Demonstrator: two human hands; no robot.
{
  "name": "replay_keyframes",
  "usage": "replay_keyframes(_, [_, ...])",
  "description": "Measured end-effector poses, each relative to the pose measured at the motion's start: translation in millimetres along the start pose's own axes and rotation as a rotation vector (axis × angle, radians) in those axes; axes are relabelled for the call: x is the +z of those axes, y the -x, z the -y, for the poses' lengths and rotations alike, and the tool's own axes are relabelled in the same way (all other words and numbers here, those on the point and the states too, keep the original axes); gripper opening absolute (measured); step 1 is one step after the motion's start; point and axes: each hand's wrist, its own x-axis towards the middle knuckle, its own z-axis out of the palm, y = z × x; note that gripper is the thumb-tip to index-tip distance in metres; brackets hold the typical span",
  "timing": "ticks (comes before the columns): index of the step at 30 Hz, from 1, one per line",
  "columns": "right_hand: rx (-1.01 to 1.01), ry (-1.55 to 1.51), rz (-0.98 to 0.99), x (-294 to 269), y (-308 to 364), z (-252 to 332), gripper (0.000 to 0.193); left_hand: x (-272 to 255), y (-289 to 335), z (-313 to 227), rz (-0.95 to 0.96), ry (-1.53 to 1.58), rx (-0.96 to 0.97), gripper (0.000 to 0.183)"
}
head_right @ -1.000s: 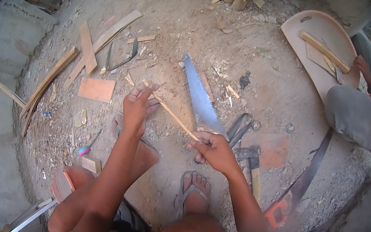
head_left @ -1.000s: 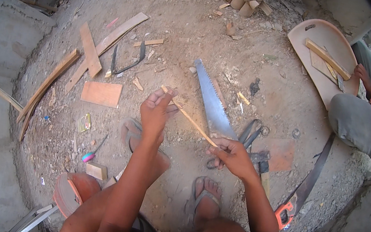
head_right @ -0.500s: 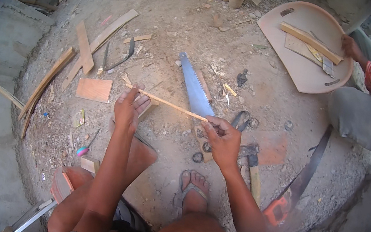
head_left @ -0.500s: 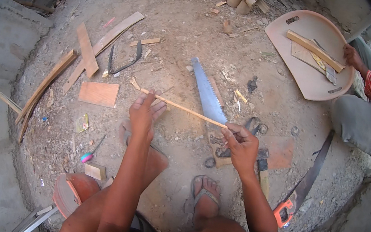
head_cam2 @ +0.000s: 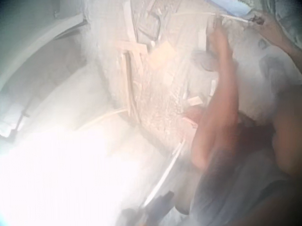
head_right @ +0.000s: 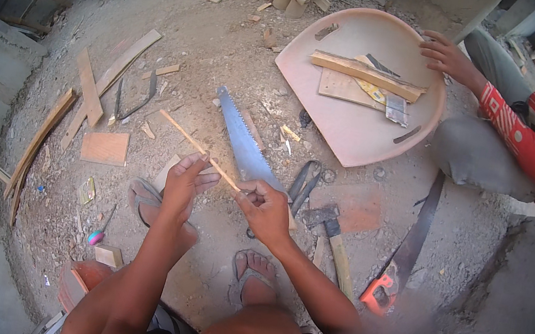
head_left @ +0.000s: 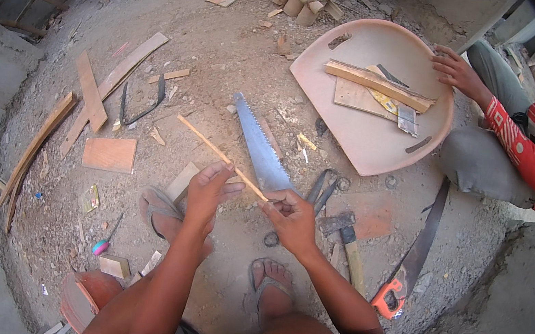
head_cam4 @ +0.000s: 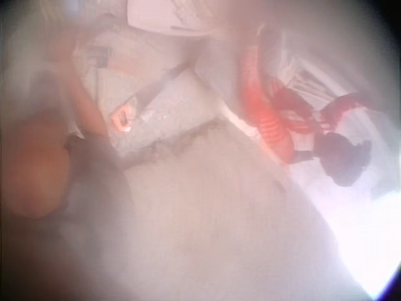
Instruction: The person uses a hand saw to cut a wood block and then uses an axe to trim a long curved piece of timber. They measure a piece of wood with a tape measure while a second person sits nearby.
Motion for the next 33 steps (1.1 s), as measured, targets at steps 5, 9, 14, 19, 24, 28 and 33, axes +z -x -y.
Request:
replay_keyframes(5, [-0.006,0.015,0.087,1,14,-9,0.022,2,1,13,0.061,-0.104,-0.008,0.025])
replay_keyframes(9, [0.116,-0.215,0.155,-3,21,-16,0.019,7,0,19,0.131,-0.128,-0.007,0.025])
replay_keyframes(14, [0.331,-0.427,0.187,-3,17,-16,0.026,14,4,22,0.23,-0.164,-0.037,0.027])
replay_keyframes(19, [0.408,-0.383,0.227,1,15,-15,0.03,4,-1,27,0.213,-0.142,0.018,0.027])
replay_keyframes(24, [0.314,-0.191,0.153,-1,2,-19,0.028,20,4,23,-0.109,-0.521,0.483,0.03])
replay_keyframes(28, [0.166,0.007,0.193,2,-20,-14,0.026,4,11,0,-0.001,-1.275,1.023,0.042])
replay_keyframes(33, [0.136,-0.115,0.178,-9,-32,-1,0.026,7,12,1,0.089,-1.328,1.06,0.046])
